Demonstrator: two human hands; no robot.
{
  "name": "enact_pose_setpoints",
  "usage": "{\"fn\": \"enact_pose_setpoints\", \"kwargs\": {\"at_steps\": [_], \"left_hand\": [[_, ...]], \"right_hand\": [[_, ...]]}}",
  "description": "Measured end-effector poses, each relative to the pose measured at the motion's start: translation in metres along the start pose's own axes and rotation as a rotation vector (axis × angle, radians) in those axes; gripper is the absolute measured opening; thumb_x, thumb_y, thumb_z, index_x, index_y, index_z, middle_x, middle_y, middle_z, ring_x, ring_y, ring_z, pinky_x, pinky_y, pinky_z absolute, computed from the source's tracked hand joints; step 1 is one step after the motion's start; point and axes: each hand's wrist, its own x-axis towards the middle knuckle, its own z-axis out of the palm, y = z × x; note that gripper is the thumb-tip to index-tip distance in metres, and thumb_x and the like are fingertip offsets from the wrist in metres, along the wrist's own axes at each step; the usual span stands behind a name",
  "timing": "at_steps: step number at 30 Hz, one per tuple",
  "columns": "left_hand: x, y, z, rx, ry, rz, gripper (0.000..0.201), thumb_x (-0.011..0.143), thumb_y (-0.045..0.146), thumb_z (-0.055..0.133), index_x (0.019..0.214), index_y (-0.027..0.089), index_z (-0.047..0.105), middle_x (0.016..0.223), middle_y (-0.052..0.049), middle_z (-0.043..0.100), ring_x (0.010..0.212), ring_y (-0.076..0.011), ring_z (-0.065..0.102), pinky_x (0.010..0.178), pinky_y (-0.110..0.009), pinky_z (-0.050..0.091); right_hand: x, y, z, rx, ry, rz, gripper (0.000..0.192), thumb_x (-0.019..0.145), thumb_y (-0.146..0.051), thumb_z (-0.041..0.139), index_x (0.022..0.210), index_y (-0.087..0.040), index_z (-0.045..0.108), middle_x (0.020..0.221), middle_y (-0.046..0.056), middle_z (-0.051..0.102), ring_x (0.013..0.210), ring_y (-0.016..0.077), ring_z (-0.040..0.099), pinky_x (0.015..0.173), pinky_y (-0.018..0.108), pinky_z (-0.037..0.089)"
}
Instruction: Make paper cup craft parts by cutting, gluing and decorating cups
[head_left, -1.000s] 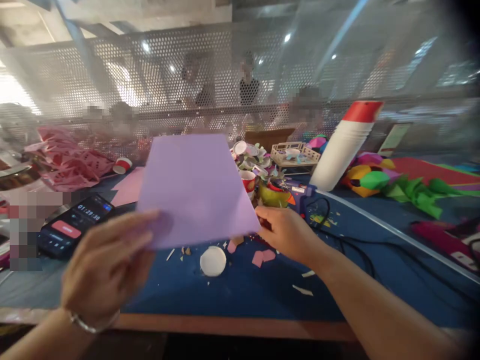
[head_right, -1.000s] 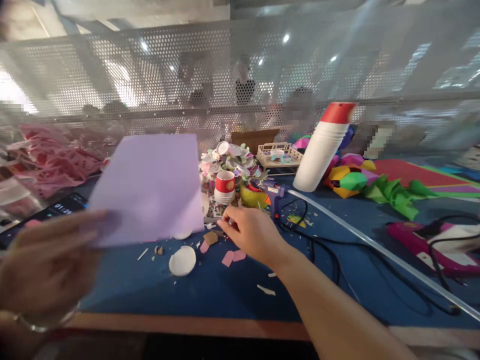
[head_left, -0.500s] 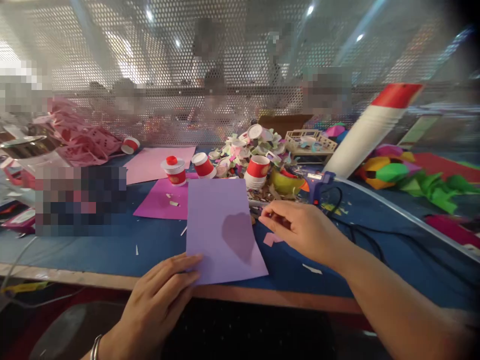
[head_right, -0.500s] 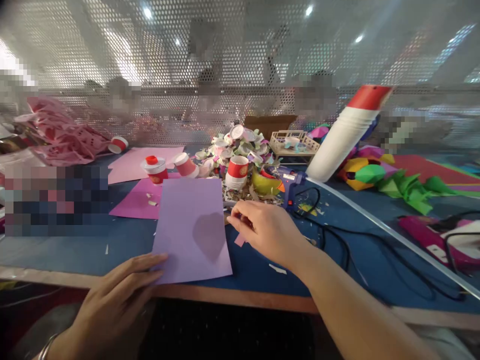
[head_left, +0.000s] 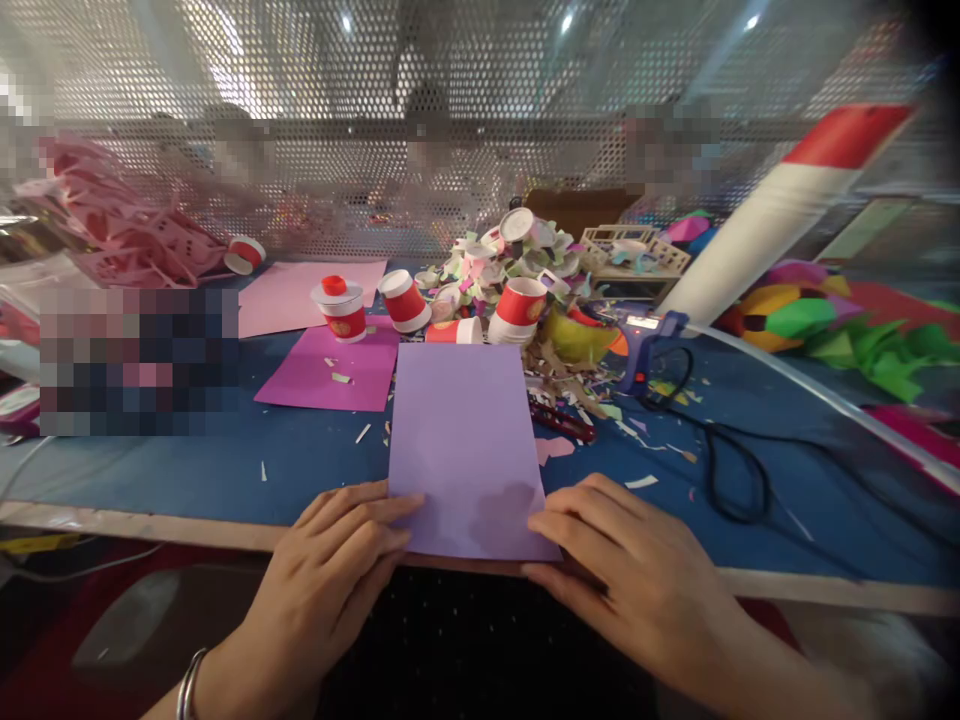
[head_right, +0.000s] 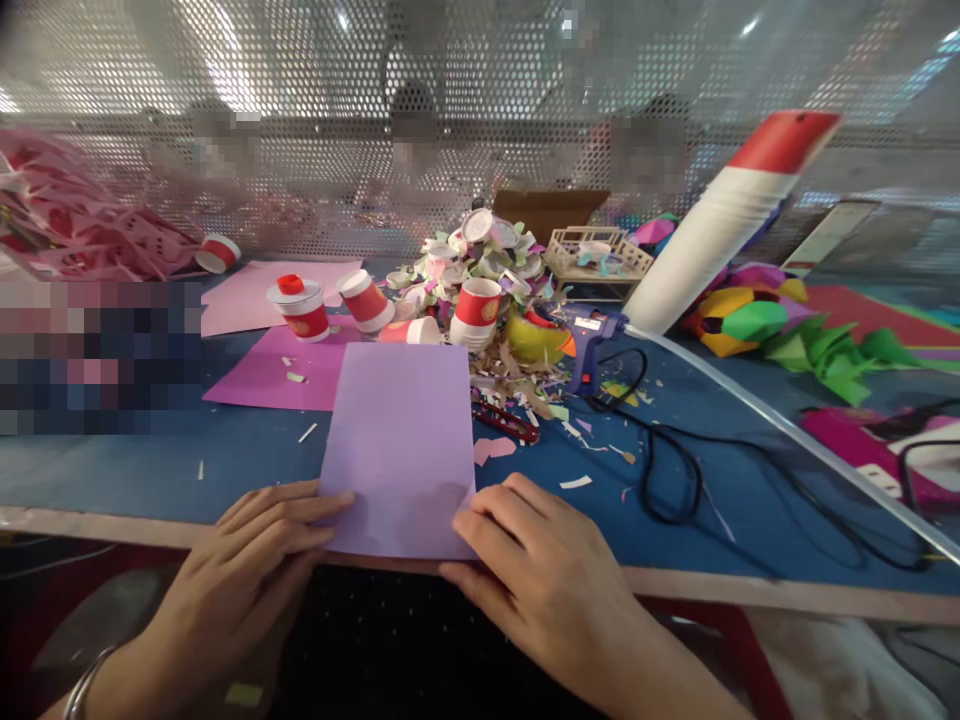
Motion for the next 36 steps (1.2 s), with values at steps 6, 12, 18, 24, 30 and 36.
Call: {"fn": "enact_pose_setpoints", "kwargs": {"at_steps": [6, 12, 18, 24, 30, 36], "left_hand": [[0.002, 0.007, -0.005, 0.036, 0.001, -0.046, 0.021, 0.095, 0.01, 0.058, 0.11, 0.025, 0.062, 0.129, 0.001, 0.071, 0.122, -0.0267, 0.054, 0.101, -0.048, 0.043], [0.023, 0.013, -0.011, -0.201, -0.097, -0.132, 0.018, 0.1, 0.014, 0.055, 0.106, 0.024, 0.067, 0.099, 0.0, 0.068, 0.09, -0.017, 0.054, 0.082, -0.032, 0.045], [0.036, 0.015, -0.009, -0.205, -0.122, -0.331, 0.023, 0.103, 0.023, 0.05, 0.085, 0.02, 0.064, 0.081, -0.001, 0.059, 0.08, -0.0182, 0.049, 0.077, -0.035, 0.039], [0.039, 0.017, -0.008, -0.152, -0.187, -0.408, 0.024, 0.102, 0.027, 0.05, 0.082, 0.02, 0.06, 0.081, 0.0, 0.06, 0.08, -0.02, 0.049, 0.078, -0.038, 0.037], [0.042, 0.016, -0.009, -0.102, -0.231, -0.408, 0.025, 0.103, 0.025, 0.046, 0.08, 0.02, 0.056, 0.08, -0.001, 0.058, 0.08, -0.0213, 0.048, 0.076, -0.038, 0.036], [0.043, 0.013, -0.007, -0.093, -0.206, -0.398, 0.025, 0.101, 0.026, 0.05, 0.078, 0.02, 0.052, 0.077, -0.001, 0.054, 0.075, -0.02, 0.048, 0.072, -0.036, 0.037]], "right_hand": [[-0.002, -0.002, 0.006, 0.046, 0.078, 0.002, 0.012, 0.098, -0.018, 0.06, 0.106, -0.02, 0.068, 0.096, 0.007, 0.069, 0.085, 0.0199, 0.058, 0.076, 0.035, 0.049], [0.005, -0.003, 0.006, 0.192, 0.106, 0.09, 0.01, 0.098, -0.016, 0.06, 0.094, -0.02, 0.069, 0.09, 0.004, 0.067, 0.084, 0.0175, 0.056, 0.076, 0.032, 0.047], [0.012, -0.006, 0.004, 0.26, 0.111, 0.212, 0.014, 0.098, -0.019, 0.06, 0.085, -0.02, 0.066, 0.084, 0.003, 0.065, 0.081, 0.0173, 0.058, 0.074, 0.032, 0.047], [0.015, -0.007, 0.006, 0.273, 0.118, 0.282, 0.021, 0.098, -0.024, 0.059, 0.078, -0.02, 0.062, 0.08, 0.002, 0.063, 0.078, 0.017, 0.058, 0.071, 0.031, 0.046], [0.019, -0.007, 0.009, 0.231, 0.073, 0.327, 0.025, 0.099, -0.027, 0.056, 0.075, -0.021, 0.059, 0.077, 0.001, 0.06, 0.075, 0.0173, 0.057, 0.068, 0.032, 0.043], [0.02, -0.007, 0.009, 0.206, 0.049, 0.363, 0.027, 0.099, -0.03, 0.056, 0.073, -0.02, 0.055, 0.073, 0.0, 0.056, 0.072, 0.0165, 0.053, 0.065, 0.031, 0.041]]}}
